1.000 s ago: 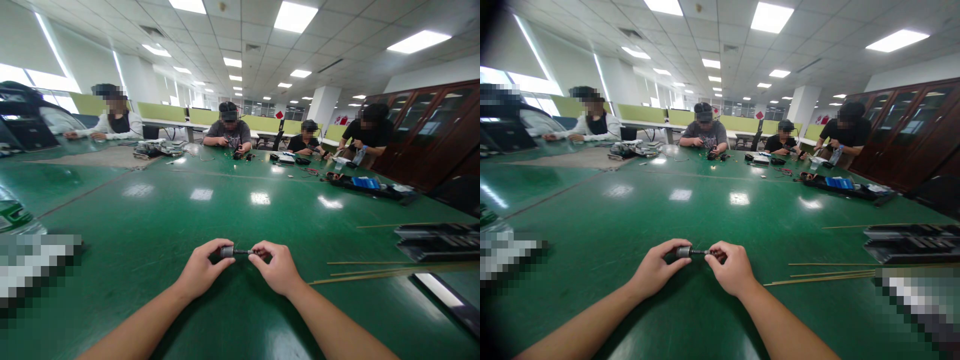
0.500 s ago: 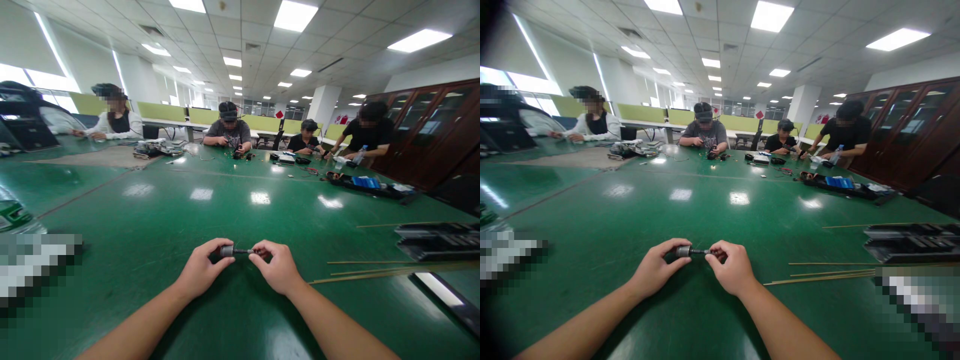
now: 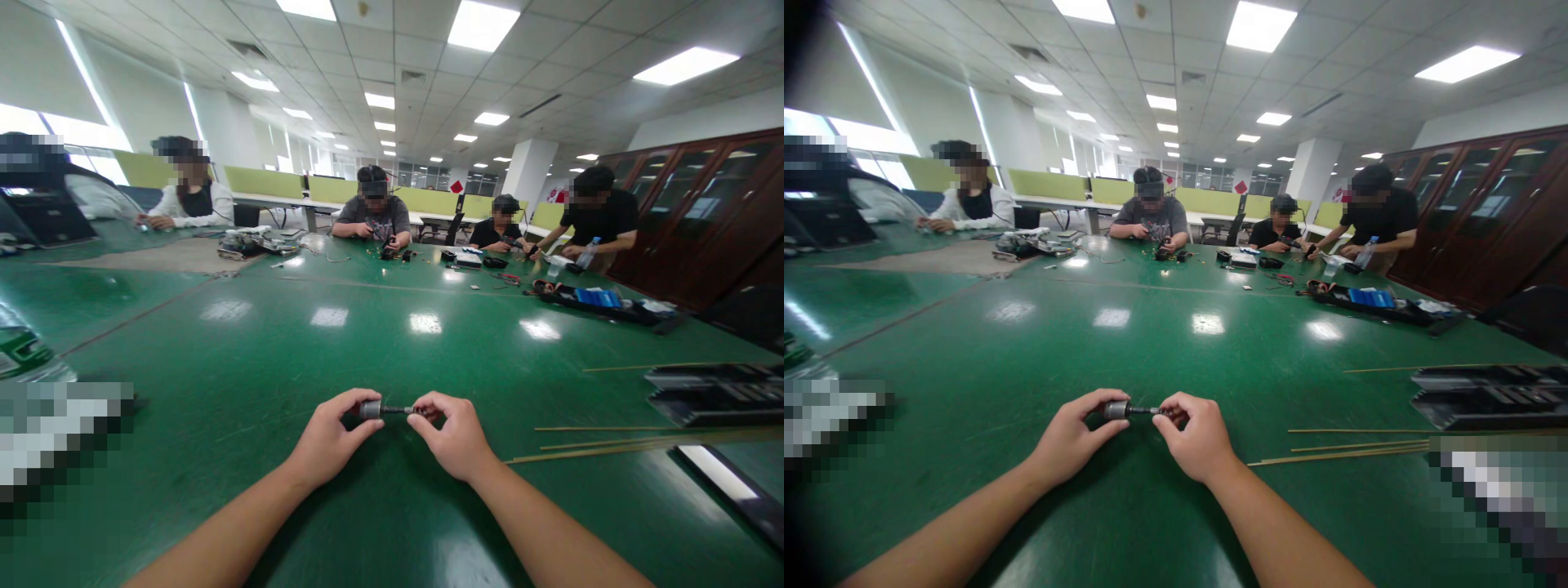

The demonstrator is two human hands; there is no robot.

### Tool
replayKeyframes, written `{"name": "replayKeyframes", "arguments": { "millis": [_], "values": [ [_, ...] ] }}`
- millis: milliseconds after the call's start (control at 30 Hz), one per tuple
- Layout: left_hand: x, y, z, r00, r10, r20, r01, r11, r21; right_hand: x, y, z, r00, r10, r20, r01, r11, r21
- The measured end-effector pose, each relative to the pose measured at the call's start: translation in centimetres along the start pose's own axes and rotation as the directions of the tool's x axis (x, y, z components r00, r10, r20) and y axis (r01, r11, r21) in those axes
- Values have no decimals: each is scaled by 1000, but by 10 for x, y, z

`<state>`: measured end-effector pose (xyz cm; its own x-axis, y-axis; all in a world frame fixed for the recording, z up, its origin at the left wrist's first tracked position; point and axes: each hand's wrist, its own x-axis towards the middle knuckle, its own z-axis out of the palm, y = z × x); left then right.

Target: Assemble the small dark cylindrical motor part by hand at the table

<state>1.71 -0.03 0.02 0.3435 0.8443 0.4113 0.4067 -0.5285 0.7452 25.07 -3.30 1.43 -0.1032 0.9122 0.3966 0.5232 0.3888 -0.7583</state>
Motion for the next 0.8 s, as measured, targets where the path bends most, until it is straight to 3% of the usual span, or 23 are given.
{"name": "replayKeyframes", "arguments": {
  "millis": [200, 367, 467, 533, 667, 800],
  "values": [
    [2, -1, -3, 1000, -8, -19, 8, 1000, 30, 0, -2, -1, 1000, 5, -19, -5, 1000, 16],
    [8, -9, -10, 978, -102, -184, 120, 989, 86, 0, -1, -2, 1000, 8, -5, -8, 999, 34],
    [10, -18, -13, 943, -275, -189, 246, 955, -164, -1, 0, -1, 1000, 15, 15, -16, 999, 32],
    [13, -24, -18, 905, -392, -168, 312, 877, -366, -2, 1, 0, 999, 20, 32, -21, 999, 30],
    [18, -31, -44, 845, -511, -160, 350, 753, -557, -4, 1, 1, 998, 28, 57, -30, 999, 45],
    [6, -32, -86, 831, -545, -106, 408, 728, -551, -5, 0, 1, 997, 37, 69, -43, 996, 74]
  ]
}}
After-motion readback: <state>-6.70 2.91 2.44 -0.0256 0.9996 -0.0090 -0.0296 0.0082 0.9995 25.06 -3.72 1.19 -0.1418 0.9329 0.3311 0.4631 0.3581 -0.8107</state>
